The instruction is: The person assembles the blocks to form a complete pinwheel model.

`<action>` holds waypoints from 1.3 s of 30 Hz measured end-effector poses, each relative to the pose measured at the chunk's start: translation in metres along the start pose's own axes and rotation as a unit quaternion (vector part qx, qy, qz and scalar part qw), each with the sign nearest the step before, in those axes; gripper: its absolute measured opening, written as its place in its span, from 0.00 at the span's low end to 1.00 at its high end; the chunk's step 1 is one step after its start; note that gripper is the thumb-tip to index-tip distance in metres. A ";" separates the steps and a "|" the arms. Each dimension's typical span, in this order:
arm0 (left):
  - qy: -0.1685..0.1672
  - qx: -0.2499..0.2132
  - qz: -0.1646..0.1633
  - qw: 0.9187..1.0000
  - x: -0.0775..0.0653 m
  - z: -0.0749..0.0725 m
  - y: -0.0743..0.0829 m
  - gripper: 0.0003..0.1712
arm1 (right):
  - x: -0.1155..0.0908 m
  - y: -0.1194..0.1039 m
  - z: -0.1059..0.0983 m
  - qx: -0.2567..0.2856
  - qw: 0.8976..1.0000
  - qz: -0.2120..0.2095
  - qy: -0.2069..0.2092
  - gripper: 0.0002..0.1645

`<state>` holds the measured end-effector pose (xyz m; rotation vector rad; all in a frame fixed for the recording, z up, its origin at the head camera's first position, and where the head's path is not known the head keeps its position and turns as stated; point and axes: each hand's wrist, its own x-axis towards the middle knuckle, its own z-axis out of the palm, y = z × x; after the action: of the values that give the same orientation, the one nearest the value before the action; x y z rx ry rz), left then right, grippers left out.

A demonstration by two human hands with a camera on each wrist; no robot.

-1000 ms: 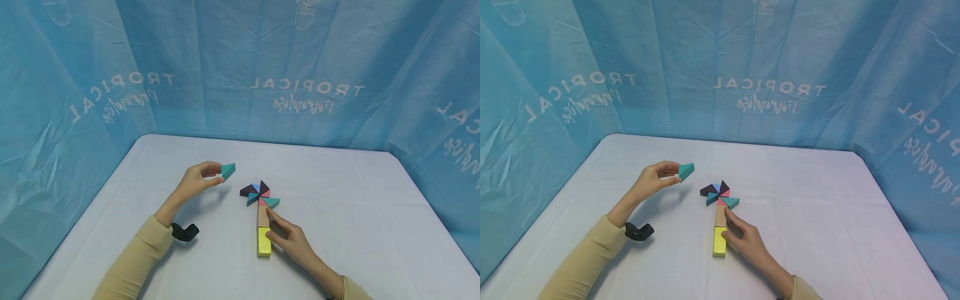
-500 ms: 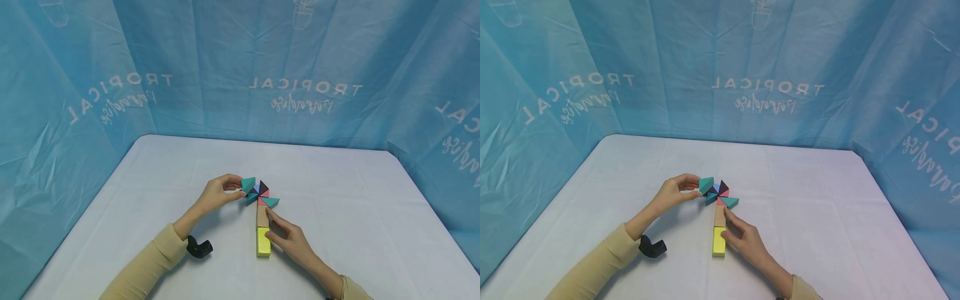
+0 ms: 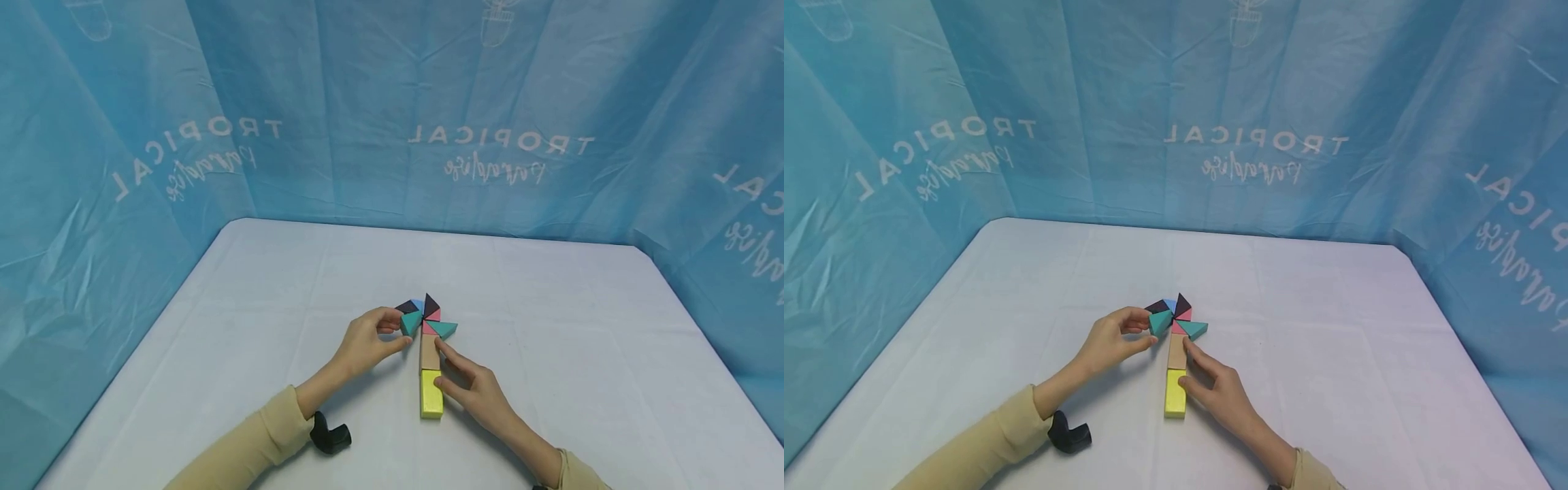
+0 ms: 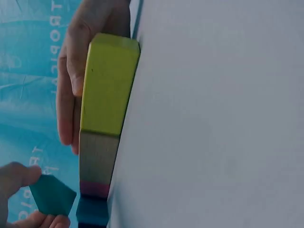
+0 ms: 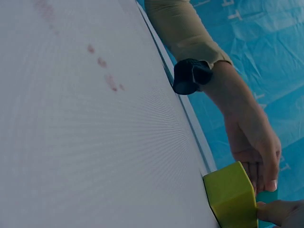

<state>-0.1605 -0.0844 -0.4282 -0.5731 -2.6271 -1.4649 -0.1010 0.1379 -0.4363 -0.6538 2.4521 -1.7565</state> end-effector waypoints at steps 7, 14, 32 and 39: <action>0.021 -0.008 0.012 1.000 -0.012 0.009 -0.002 0.24 | 0.000 0.000 0.000 0.003 1.000 0.001 0.001 0.34; 0.011 0.021 0.003 1.000 -0.018 0.017 -0.009 0.26 | 0.001 -0.001 -0.001 -0.002 1.000 -0.001 -0.002 0.35; 0.032 0.025 0.034 0.999 -0.013 0.019 -0.019 0.27 | 0.000 0.001 0.001 0.003 1.000 0.003 -0.001 0.35; 0.046 0.045 0.056 0.996 -0.001 0.017 -0.026 0.20 | 0.000 0.000 0.001 0.002 1.000 0.008 0.001 0.35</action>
<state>-0.1668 -0.0828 -0.4580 -0.6163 -2.5317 -1.3013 -0.1012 0.1370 -0.4362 -0.6301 2.4473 -1.7565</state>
